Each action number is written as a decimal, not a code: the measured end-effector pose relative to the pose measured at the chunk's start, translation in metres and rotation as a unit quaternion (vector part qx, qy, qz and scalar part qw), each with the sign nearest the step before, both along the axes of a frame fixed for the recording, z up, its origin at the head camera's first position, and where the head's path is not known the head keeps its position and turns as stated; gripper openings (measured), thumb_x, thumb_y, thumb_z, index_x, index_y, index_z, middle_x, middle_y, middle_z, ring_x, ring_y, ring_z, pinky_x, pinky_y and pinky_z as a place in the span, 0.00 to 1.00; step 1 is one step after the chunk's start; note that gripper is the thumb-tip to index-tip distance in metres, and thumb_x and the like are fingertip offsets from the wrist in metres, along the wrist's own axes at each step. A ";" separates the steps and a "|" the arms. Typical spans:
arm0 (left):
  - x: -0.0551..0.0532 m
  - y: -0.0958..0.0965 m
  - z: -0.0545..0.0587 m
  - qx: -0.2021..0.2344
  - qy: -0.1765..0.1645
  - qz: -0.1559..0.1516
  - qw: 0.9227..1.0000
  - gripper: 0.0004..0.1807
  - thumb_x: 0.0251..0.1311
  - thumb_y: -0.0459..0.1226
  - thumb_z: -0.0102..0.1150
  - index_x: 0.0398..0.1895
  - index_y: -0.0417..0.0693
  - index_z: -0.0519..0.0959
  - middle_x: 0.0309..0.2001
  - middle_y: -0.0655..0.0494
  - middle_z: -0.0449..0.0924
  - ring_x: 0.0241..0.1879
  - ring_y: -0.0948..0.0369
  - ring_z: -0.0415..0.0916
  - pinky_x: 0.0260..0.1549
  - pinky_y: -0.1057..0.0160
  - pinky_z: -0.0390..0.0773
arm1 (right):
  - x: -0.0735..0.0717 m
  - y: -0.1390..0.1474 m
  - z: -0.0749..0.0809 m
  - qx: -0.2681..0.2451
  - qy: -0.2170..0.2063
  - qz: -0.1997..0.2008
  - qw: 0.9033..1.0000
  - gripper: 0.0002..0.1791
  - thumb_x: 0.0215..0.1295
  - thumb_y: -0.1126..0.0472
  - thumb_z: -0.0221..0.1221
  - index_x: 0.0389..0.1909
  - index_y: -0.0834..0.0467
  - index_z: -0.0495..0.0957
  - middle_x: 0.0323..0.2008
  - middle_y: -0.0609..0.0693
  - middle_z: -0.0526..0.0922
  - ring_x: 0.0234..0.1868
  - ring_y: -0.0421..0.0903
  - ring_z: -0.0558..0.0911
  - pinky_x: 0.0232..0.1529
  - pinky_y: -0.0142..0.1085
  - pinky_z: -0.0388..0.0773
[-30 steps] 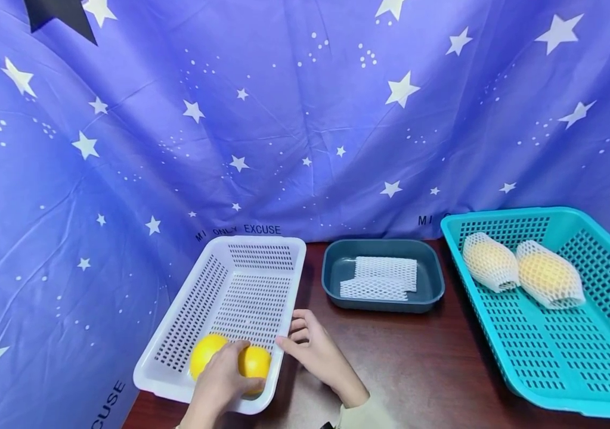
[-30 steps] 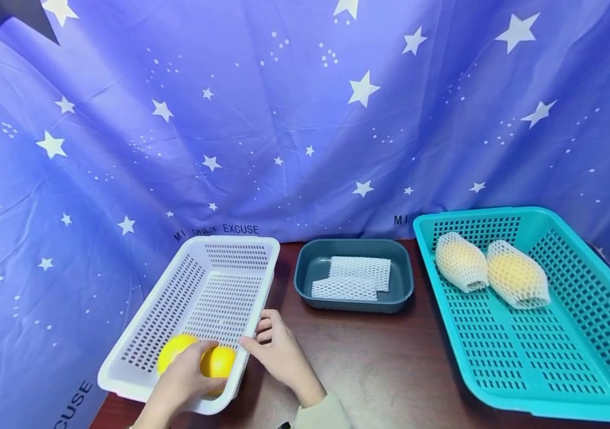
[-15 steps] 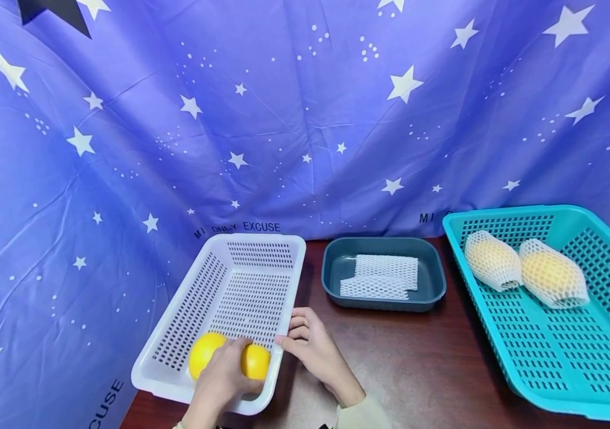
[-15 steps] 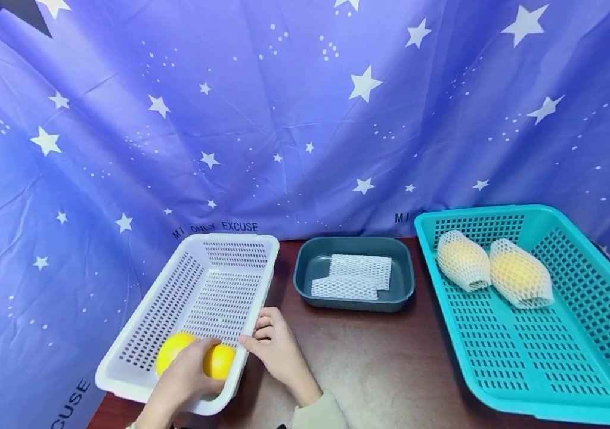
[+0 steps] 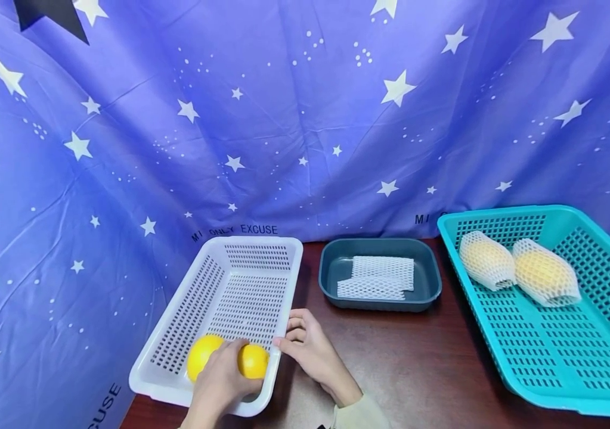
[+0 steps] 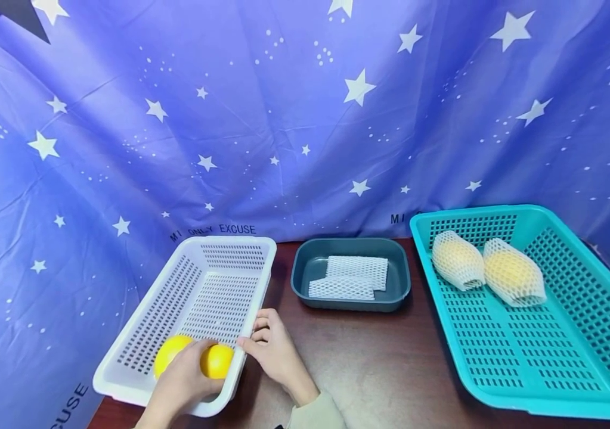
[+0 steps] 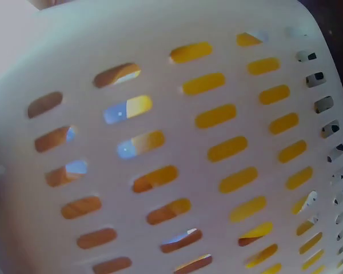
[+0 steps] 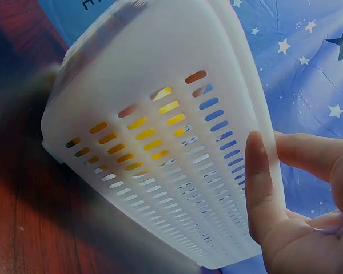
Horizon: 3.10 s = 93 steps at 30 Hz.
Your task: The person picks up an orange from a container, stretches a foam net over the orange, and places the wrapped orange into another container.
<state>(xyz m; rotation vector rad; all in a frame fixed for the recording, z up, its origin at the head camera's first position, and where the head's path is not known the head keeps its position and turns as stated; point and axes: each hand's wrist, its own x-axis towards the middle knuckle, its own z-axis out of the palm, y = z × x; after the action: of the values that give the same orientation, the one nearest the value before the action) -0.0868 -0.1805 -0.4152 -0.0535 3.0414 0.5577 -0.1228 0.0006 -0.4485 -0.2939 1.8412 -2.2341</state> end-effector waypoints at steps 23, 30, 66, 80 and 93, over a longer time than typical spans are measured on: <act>0.014 0.001 0.028 0.064 0.104 0.018 0.992 0.42 0.35 0.47 0.82 0.57 0.41 0.77 0.52 0.45 0.81 0.47 0.49 0.78 0.45 0.46 0.78 | -0.001 0.000 -0.003 0.010 0.011 0.001 1.000 0.28 0.64 0.66 0.63 0.61 0.67 0.64 0.47 0.61 0.78 0.38 0.45 0.81 0.42 0.28 0.77; 0.017 0.006 0.038 0.107 0.141 0.030 0.984 0.42 0.39 0.47 0.81 0.60 0.41 0.76 0.53 0.46 0.80 0.48 0.51 0.77 0.47 0.46 0.78 | 0.000 0.000 -0.002 0.008 0.008 -0.008 1.000 0.29 0.64 0.65 0.64 0.62 0.67 0.64 0.47 0.61 0.78 0.38 0.44 0.82 0.42 0.28 0.77; 0.009 0.066 0.032 0.292 0.131 -0.021 0.947 0.42 0.39 0.51 0.81 0.61 0.46 0.76 0.55 0.58 0.79 0.51 0.61 0.75 0.46 0.58 0.80 | 0.006 0.043 0.006 0.182 0.198 0.015 0.963 0.50 0.49 0.51 0.76 0.71 0.50 0.59 0.63 0.41 0.66 0.58 0.43 0.71 0.62 0.44 0.74; 0.003 0.088 0.011 0.367 0.083 -0.043 0.925 0.38 0.45 0.50 0.78 0.60 0.49 0.75 0.54 0.54 0.79 0.46 0.58 0.77 0.44 0.66 0.81 | 0.004 0.070 -0.006 0.174 0.229 -0.001 0.958 0.45 0.46 0.57 0.77 0.64 0.43 0.64 0.57 0.39 0.72 0.54 0.42 0.74 0.58 0.38 0.75; -0.005 0.110 -0.006 0.410 0.021 -0.085 0.908 0.36 0.50 0.51 0.75 0.61 0.51 0.73 0.55 0.52 0.79 0.47 0.62 0.82 0.47 0.64 0.81 | 0.002 0.110 -0.001 0.245 0.235 0.041 0.940 0.42 0.46 0.60 0.76 0.63 0.45 0.65 0.55 0.38 0.72 0.50 0.41 0.75 0.52 0.36 0.77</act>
<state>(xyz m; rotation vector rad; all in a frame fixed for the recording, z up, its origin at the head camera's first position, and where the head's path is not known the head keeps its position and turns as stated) -0.0919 -0.0708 -0.4214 0.2542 2.5386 1.7492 -0.1209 0.1111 -0.4492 -0.8407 2.4879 -1.6620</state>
